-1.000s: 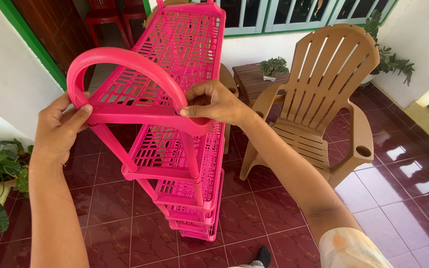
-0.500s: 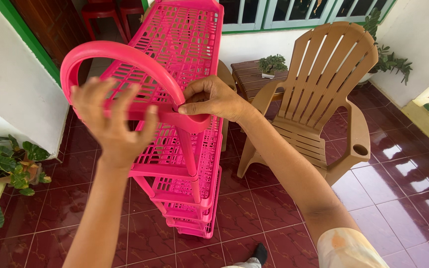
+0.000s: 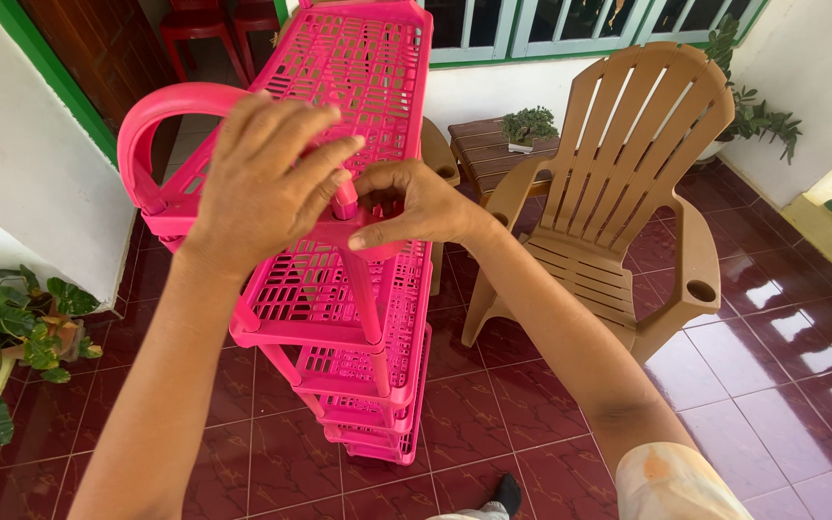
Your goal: The person assembles a pink plastic three-tier storage rack by inserting vertical poles into the trays, stacking the trays, and attaching the curved handles to the top tier.
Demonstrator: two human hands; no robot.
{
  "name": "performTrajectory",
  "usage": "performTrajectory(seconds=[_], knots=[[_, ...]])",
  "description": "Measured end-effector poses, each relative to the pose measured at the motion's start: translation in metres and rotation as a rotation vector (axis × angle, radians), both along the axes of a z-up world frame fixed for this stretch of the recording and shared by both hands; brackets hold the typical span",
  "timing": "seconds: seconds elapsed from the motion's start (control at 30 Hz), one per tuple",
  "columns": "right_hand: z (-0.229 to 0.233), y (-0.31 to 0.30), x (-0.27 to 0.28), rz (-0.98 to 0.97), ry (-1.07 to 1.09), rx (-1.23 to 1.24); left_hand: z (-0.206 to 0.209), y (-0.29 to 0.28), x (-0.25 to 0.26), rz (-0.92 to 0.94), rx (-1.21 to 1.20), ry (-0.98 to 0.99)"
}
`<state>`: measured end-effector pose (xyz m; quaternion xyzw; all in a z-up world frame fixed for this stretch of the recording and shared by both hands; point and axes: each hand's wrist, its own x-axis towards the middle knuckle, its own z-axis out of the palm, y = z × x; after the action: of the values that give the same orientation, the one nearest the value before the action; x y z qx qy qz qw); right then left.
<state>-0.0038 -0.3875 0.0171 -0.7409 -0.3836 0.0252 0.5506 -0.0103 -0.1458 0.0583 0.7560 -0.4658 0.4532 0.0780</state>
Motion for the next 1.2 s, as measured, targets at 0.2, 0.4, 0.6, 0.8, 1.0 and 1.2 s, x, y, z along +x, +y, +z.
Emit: performTrajectory(seconds=[0.2,0.4,0.6,0.8,1.0,1.2], knots=[[-0.008,0.001,0.001,-0.029,-0.124,-0.011,0.014,0.017,0.002,0.061,-0.034,-0.128],[-0.005,-0.001,-0.001,-0.032,-0.123,-0.034,0.014,0.019,0.011,-0.042,-0.064,-0.043],[-0.011,0.009,-0.008,-0.163,-0.206,-0.008,0.015,0.017,0.013,-0.062,-0.09,-0.026],[-0.017,0.012,-0.01,-0.237,-0.281,0.033,0.022,0.015,0.004,-0.052,-0.099,0.037],[-0.024,0.019,-0.014,-0.302,-0.284,0.08,0.037,0.009,-0.013,-0.004,-0.037,-0.003],[-0.022,0.024,-0.012,-0.317,-0.31,0.099,0.032,0.0,-0.011,0.052,-0.002,0.059]])
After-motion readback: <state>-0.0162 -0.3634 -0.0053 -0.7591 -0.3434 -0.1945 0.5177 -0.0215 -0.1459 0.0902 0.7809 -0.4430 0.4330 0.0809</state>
